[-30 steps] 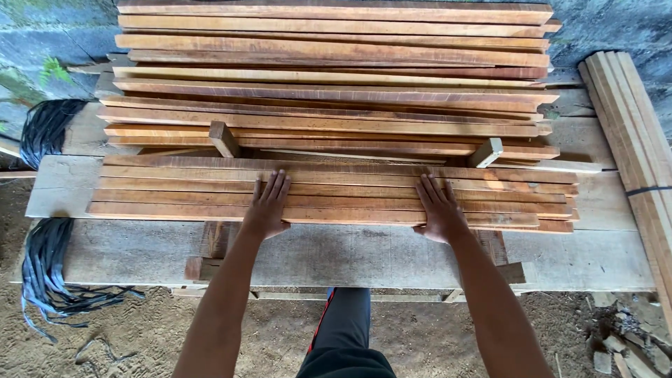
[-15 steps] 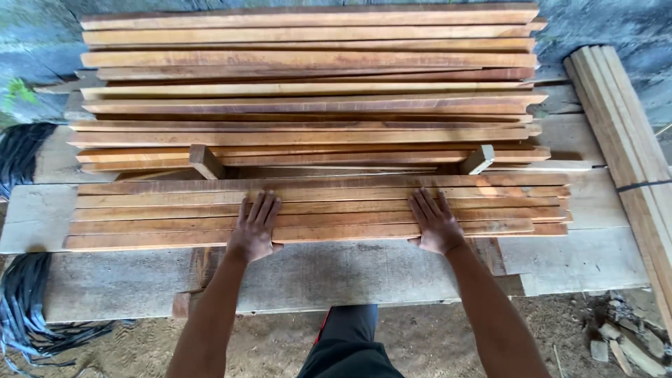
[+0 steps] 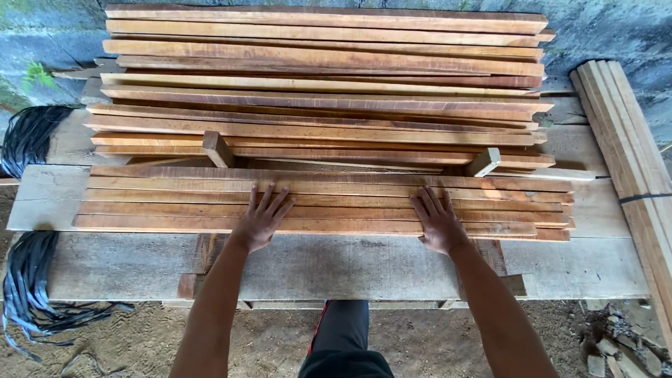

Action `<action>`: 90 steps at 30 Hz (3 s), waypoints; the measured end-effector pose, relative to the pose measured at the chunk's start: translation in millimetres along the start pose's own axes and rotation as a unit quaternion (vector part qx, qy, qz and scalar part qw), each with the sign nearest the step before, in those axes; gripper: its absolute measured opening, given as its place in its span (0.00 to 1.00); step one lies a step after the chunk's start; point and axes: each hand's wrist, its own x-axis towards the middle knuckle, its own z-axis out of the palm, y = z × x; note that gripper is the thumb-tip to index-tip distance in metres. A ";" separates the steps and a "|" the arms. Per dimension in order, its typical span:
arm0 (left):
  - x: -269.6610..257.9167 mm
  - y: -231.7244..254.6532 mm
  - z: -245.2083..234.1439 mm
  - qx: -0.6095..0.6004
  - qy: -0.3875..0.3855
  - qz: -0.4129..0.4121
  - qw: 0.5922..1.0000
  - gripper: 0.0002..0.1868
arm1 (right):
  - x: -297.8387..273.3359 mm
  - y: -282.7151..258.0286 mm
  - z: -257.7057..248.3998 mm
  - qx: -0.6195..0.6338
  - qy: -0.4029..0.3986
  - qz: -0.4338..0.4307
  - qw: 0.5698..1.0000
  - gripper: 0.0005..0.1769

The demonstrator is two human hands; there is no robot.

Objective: Organizing thin wooden planks into a stack and securing them with a plastic banding strap.

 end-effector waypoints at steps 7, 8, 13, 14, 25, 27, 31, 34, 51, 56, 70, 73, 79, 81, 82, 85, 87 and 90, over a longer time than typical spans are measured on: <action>-0.3 6.7 6.5 0.007 -0.033 -0.023 0.999 0.81 | -2.8 -5.1 -0.1 -0.005 0.007 0.012 1.000 0.71; -0.1 9.8 5.4 -0.002 -0.039 -0.039 0.998 0.80 | -4.5 -5.2 2.2 -0.001 0.008 0.015 1.000 0.71; 1.5 11.8 -3.4 0.005 -0.065 -0.069 0.995 0.77 | -6.3 -3.1 11.2 -0.004 -0.006 0.025 1.000 0.74; 2.6 11.9 -4.7 -0.007 -0.074 -0.072 0.995 0.76 | -5.8 -3.0 8.3 -0.002 -0.002 0.025 1.000 0.73; -14.4 27.9 -37.9 -0.015 -0.076 -0.064 0.995 0.60 | -23.2 -18.0 -1.2 0.025 -0.019 0.043 0.999 0.73; -19.0 30.4 -35.6 -0.039 -0.076 -0.072 0.994 0.57 | -25.8 -19.3 -0.5 0.037 -0.026 0.047 0.998 0.73; -29.2 35.8 -38.1 -0.048 -0.033 -0.059 0.996 0.56 | -34.4 -24.8 -3.7 0.032 -0.031 0.052 0.998 0.73; -36.6 42.7 -41.1 -0.033 -0.024 -0.057 0.998 0.52 | -40.8 -27.7 -0.7 0.040 -0.039 0.055 0.997 0.75; -70.2 65.2 -37.8 -0.022 0.085 -0.033 0.996 0.54 | -65.8 -42.6 -7.4 0.052 -0.002 0.034 0.998 0.73; -75.1 64.9 -30.5 -0.032 0.086 -0.019 0.996 0.54 | -76.9 -48.4 -9.4 0.052 -0.018 0.051 0.997 0.71; -88.0 65.4 48.1 -0.091 -0.150 -0.146 0.974 0.21 | -95.9 -48.2 10.7 0.102 -0.084 0.078 0.988 0.43; -86.5 66.9 31.1 -0.120 -0.171 -0.149 0.967 0.18 | -102.2 -44.7 32.4 0.096 -0.087 0.061 0.990 0.31; -78.4 71.0 0.9 -0.140 -0.189 -0.178 0.956 0.17 | -96.6 -47.6 16.4 0.132 -0.217 0.106 0.961 0.25; -75.9 71.7 -0.1 -0.142 -0.202 -0.186 0.951 0.17 | -98.7 -47.6 15.6 0.131 -0.228 0.118 0.958 0.25; -74.5 73.3 -6.5 -0.142 -0.202 -0.186 0.951 0.17 | -98.6 -46.8 16.3 0.131 -0.228 0.119 0.958 0.25; -74.5 74.2 -17.4 -0.150 -0.204 -0.190 0.949 0.18 | -96.1 -49.7 17.3 0.135 -0.231 0.134 0.954 0.25; -72.1 73.9 -14.2 -0.161 -0.221 -0.197 0.942 0.24 | -96.3 -51.1 14.2 0.126 -0.253 0.140 0.949 0.28; -67.7 79.8 -85.8 -0.223 -0.218 -0.194 0.930 0.34 | -81.6 -60.6 -39.4 0.199 -0.257 0.155 0.933 0.33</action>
